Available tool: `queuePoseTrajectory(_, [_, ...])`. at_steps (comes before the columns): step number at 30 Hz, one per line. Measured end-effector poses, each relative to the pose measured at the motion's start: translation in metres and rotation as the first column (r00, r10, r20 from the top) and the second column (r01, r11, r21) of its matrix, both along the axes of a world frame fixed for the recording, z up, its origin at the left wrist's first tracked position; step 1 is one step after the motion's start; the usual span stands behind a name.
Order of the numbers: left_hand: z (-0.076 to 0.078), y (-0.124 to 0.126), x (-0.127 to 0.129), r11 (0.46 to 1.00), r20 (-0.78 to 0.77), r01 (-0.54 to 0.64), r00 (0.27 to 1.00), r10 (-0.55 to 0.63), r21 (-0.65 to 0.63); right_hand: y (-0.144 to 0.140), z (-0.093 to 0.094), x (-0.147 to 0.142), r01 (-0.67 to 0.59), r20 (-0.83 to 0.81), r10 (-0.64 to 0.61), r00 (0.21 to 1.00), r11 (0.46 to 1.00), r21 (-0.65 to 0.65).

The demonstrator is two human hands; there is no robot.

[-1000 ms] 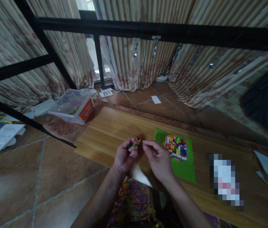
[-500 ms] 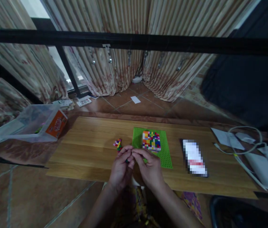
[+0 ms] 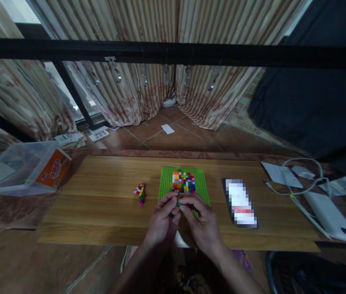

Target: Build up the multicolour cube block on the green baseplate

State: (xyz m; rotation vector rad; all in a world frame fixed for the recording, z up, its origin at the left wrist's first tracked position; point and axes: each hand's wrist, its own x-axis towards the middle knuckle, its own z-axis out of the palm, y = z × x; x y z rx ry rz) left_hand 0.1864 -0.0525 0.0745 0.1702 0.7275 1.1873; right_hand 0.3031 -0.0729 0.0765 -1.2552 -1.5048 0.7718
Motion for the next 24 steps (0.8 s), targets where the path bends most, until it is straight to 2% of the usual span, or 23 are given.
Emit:
queuePoseTrajectory(3, [0.001,0.007,-0.001,1.0,-0.034,0.023,0.999,-0.023,-0.007,0.02,0.004,0.026,0.086,0.093,-0.084,0.992,0.996,-0.018])
queuePoseTrajectory(6, [-0.003,0.016,-0.009,1.0,-0.094,0.023,0.995,-0.025,-0.017,0.053,0.002,0.053,0.173,0.244,-0.161,0.956,0.984,-0.032])
queuePoseTrajectory(11, [-0.016,0.022,-0.022,0.999,-0.224,0.029,0.974,-0.033,-0.023,0.096,-0.013,0.069,0.073,0.332,-0.044,0.942,0.994,-0.077])
queuePoseTrajectory(18, [-0.026,0.027,-0.023,0.997,-0.257,0.006,0.966,-0.026,-0.079,0.104,-0.017,0.067,0.011,0.325,0.033,0.945,0.991,-0.132])
queuePoseTrajectory(24, [-0.03,0.035,-0.021,0.997,-0.25,0.032,0.967,-0.048,-0.065,0.112,-0.016,0.072,-0.023,0.302,0.09,0.949,0.976,-0.218])
